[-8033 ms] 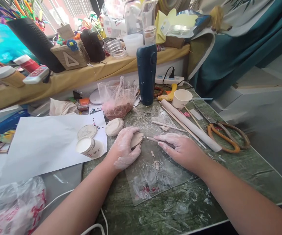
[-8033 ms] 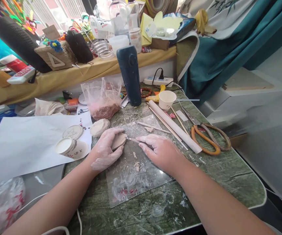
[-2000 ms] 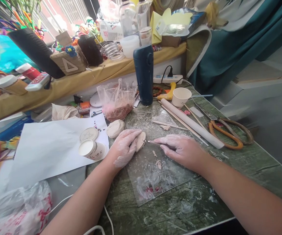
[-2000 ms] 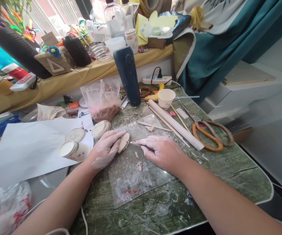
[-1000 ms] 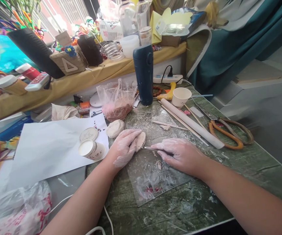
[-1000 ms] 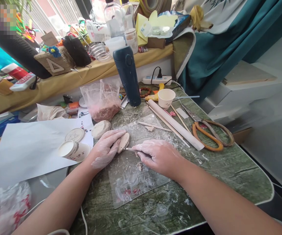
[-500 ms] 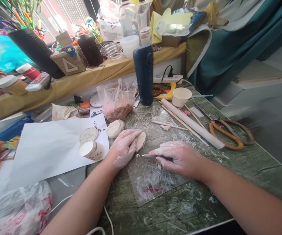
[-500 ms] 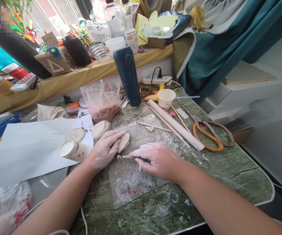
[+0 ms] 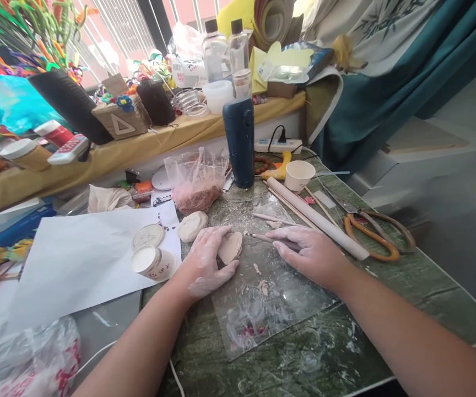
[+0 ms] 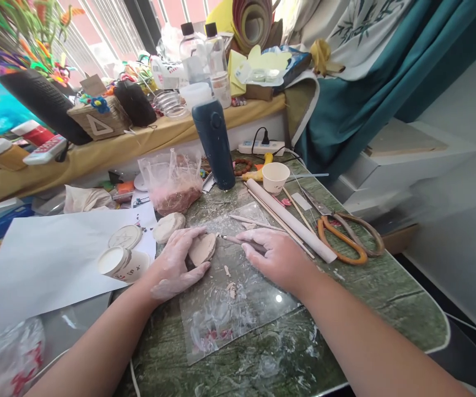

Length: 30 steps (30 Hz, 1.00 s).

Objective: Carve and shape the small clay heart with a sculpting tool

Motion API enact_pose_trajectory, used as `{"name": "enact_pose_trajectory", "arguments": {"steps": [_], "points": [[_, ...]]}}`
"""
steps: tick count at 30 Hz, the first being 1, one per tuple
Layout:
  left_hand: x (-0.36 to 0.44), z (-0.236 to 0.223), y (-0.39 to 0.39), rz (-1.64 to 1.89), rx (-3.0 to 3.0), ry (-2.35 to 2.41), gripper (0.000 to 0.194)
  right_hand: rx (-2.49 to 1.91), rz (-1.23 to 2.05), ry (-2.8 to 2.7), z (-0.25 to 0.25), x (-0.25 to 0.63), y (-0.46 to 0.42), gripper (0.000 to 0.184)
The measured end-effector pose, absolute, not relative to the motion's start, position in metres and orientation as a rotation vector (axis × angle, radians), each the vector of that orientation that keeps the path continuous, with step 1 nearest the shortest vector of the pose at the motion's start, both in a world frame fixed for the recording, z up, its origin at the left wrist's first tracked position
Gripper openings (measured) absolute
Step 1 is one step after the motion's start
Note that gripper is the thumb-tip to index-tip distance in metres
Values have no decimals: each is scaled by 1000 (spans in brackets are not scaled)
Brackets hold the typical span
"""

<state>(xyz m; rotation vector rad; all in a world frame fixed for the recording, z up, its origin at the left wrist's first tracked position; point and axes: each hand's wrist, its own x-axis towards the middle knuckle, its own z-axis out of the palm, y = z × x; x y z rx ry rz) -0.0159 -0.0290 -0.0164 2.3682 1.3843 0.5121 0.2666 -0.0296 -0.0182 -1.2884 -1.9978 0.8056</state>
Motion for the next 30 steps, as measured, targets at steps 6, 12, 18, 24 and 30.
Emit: {"name": "enact_pose_trajectory", "arguments": {"steps": [6,12,18,24,30], "points": [[-16,-17,-27,572,2369,1310,63,-1308,768,-2083,-24,262,-28,32],[-14,-16,-28,574,2370,1311,62,-1287,734,-2177,-20,258,-28,37],[-13,-15,-28,572,2369,1320,63,-1259,724,-2203,-18,257,-28,38],[-13,-15,-28,575,2374,1315,64,-1260,763,-2189,-17,258,-29,38],[-14,-16,-28,568,2380,1308,63,-1268,796,-2196,-17,258,-28,38]]}}
